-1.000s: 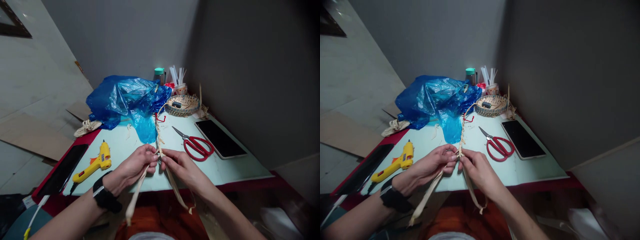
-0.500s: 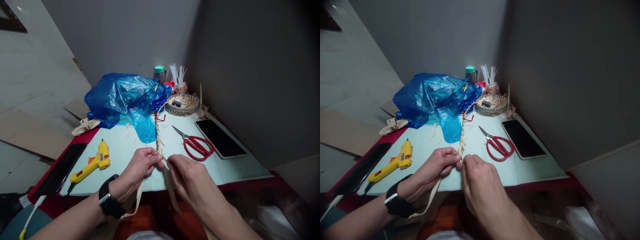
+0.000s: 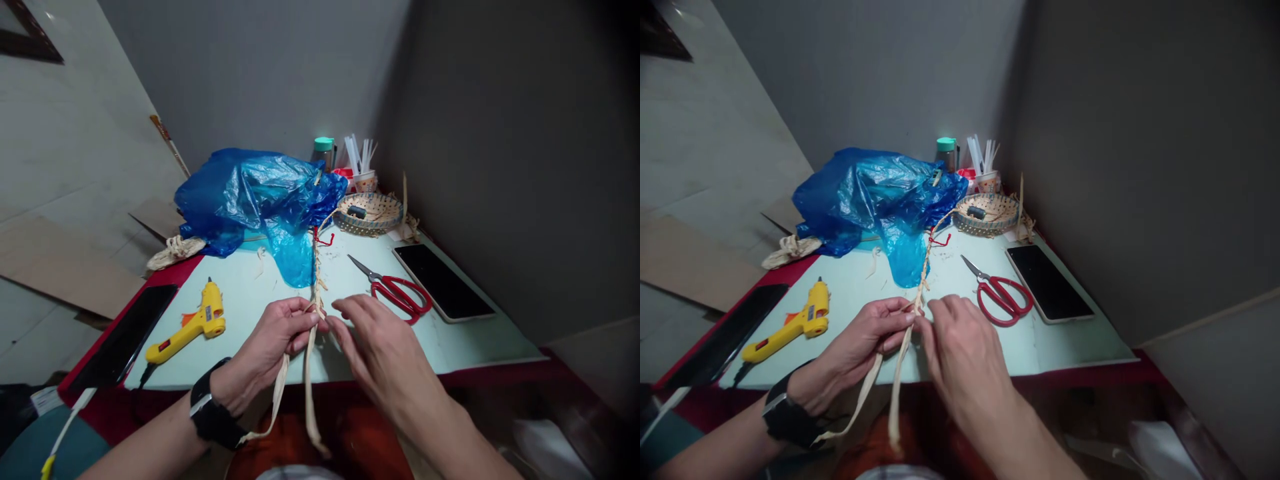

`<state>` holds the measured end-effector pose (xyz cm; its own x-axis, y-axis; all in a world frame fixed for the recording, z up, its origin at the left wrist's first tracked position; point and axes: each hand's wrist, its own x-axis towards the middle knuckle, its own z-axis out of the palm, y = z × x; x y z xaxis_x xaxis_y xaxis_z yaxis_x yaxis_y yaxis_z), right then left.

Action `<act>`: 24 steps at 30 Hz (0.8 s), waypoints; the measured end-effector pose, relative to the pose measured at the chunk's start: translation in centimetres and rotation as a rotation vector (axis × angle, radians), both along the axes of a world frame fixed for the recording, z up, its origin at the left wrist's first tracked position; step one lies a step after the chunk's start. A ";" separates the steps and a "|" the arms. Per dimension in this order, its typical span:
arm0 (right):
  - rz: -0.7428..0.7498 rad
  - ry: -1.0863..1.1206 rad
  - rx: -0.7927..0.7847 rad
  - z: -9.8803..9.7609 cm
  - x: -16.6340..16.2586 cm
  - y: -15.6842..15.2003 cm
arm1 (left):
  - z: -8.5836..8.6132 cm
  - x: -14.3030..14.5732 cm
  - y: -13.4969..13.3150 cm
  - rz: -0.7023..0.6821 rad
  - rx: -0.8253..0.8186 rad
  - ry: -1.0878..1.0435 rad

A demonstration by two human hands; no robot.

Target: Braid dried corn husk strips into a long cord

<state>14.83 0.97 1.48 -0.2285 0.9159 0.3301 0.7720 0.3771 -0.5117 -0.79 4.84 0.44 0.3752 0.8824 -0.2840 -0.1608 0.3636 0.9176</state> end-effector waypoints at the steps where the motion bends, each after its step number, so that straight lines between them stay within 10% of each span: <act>1: 0.019 0.078 -0.092 0.0 0.2 0.6 | 0.0 0.0 0.0 0.000 0.006 -0.002; 5: 0.164 0.349 -0.374 -1.0 -0.1 2.5 | -0.1 0.0 -0.2 -0.004 0.102 0.065; 16: 0.183 0.470 -0.379 -2.5 -0.2 3.4 | 0.8 -1.0 -0.8 -0.058 0.178 0.414; 24: 0.217 0.738 -0.479 -2.6 -0.4 2.9 | 0.9 -1.0 -2.7 0.035 0.910 0.927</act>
<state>14.47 3.89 -1.07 -0.2935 0.9543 0.0559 0.1218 0.0953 -0.9880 -1.78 2.15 1.35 0.3357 0.8998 0.2789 0.6659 -0.4360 0.6053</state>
